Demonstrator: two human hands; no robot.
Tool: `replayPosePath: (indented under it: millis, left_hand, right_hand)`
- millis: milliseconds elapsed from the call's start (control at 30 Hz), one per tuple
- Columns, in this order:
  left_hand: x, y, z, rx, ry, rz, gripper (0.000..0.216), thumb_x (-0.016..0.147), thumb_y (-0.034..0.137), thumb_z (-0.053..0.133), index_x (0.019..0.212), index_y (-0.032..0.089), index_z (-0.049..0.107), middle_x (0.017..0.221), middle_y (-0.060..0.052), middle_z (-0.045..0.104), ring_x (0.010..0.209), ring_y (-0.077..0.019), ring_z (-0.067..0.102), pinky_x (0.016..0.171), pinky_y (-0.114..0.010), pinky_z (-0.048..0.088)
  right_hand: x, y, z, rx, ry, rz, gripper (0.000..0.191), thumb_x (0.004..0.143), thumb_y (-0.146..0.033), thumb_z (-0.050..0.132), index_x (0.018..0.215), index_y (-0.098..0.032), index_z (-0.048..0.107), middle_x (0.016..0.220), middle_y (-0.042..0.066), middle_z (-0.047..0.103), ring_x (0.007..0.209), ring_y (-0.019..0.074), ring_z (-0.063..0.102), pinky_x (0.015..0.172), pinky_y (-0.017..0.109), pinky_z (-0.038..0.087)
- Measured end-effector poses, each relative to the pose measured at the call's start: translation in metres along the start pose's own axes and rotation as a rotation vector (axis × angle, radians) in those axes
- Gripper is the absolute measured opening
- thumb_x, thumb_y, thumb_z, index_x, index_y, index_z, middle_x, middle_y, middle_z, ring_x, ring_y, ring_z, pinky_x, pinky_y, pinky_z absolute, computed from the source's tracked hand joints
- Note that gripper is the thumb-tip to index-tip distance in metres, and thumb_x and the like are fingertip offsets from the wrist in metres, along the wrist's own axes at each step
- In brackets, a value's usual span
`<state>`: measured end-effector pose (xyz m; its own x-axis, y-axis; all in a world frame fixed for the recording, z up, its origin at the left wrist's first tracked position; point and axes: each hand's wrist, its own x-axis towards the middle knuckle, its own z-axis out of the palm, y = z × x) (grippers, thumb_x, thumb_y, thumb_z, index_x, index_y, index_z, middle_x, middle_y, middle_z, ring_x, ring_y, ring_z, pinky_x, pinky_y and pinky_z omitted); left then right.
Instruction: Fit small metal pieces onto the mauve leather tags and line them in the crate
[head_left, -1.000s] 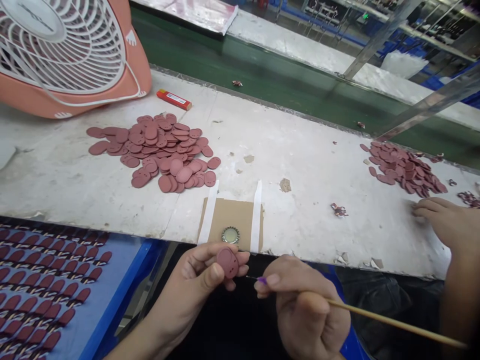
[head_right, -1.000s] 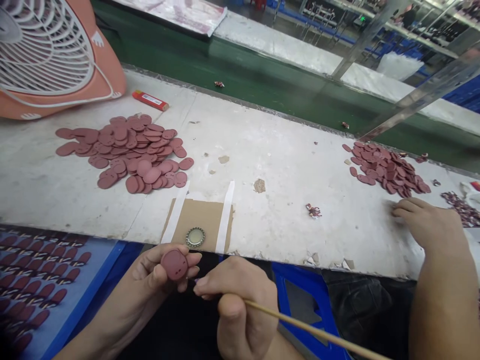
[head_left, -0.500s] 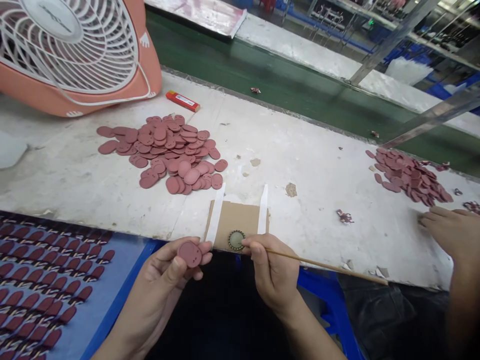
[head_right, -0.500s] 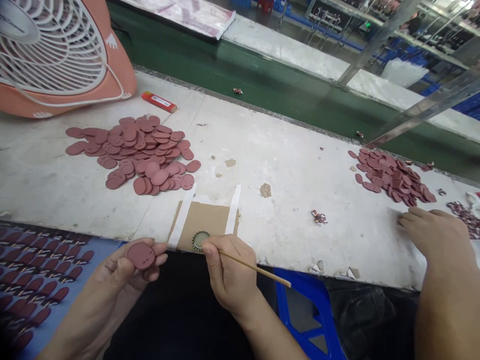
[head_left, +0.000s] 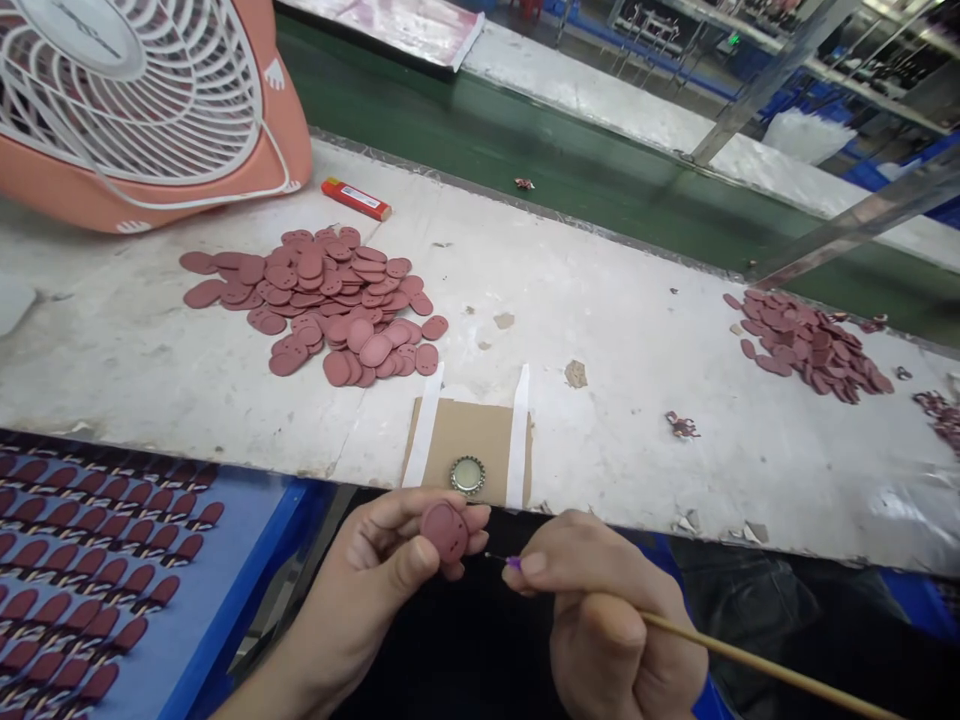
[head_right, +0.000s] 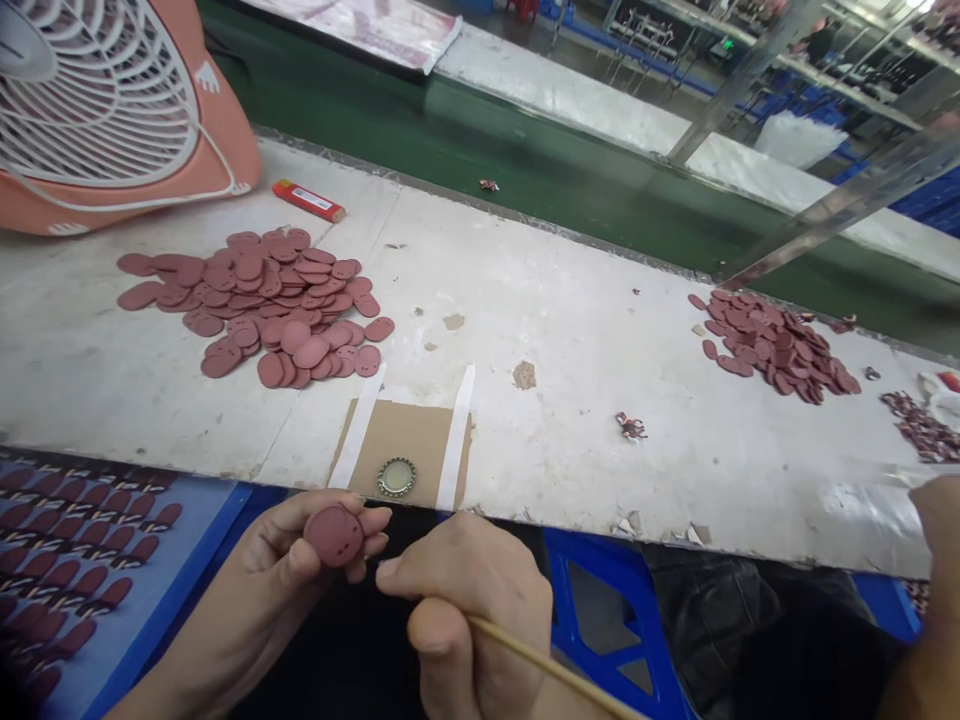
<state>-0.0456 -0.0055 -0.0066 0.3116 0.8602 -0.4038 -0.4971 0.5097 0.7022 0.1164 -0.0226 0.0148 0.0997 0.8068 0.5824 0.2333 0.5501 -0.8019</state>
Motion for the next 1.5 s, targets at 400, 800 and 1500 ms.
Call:
replayPosePath:
  millis: [400,800,1500]
  left_hand:
    - [-0.002,-0.003,0.012,0.048,-0.033,-0.032,0.023,0.071,0.043,0.083,0.09,0.03,0.081,0.091,-0.004,0.082,0.079,-0.0187,0.075,0.073,-0.023,0.057]
    - [0.001,-0.004,0.002,0.023,0.085,-0.023,0.026,0.07,0.041,0.084,0.091,0.027,0.08,0.087,-0.004,0.082,0.074,-0.0168,0.073,0.072,-0.023,0.058]
    - [-0.002,0.003,-0.022,0.031,0.267,0.056,0.028,0.066,0.041,0.087,0.088,0.025,0.081,0.088,-0.007,0.082,0.076,-0.0196,0.075,0.064,-0.02,0.058]
  right_hand:
    - [0.007,-0.007,-0.011,-0.002,-0.15,-0.009,0.024,0.109,-0.026,0.043,0.109,-0.014,0.065,0.084,0.007,0.069,0.07,0.0163,0.066,0.058,0.027,0.055]
    - [-0.003,0.016,-0.008,0.002,-0.003,0.121,0.029,0.109,-0.031,0.041,0.101,-0.019,0.065,0.078,0.002,0.065,0.061,0.0132,0.061,0.053,0.024,0.049]
    - [0.001,0.039,0.002,-0.178,-0.162,0.159,0.023,0.106,-0.022,0.045,0.098,-0.019,0.066,0.078,0.002,0.066,0.065,0.0129,0.062,0.056,0.021,0.049]
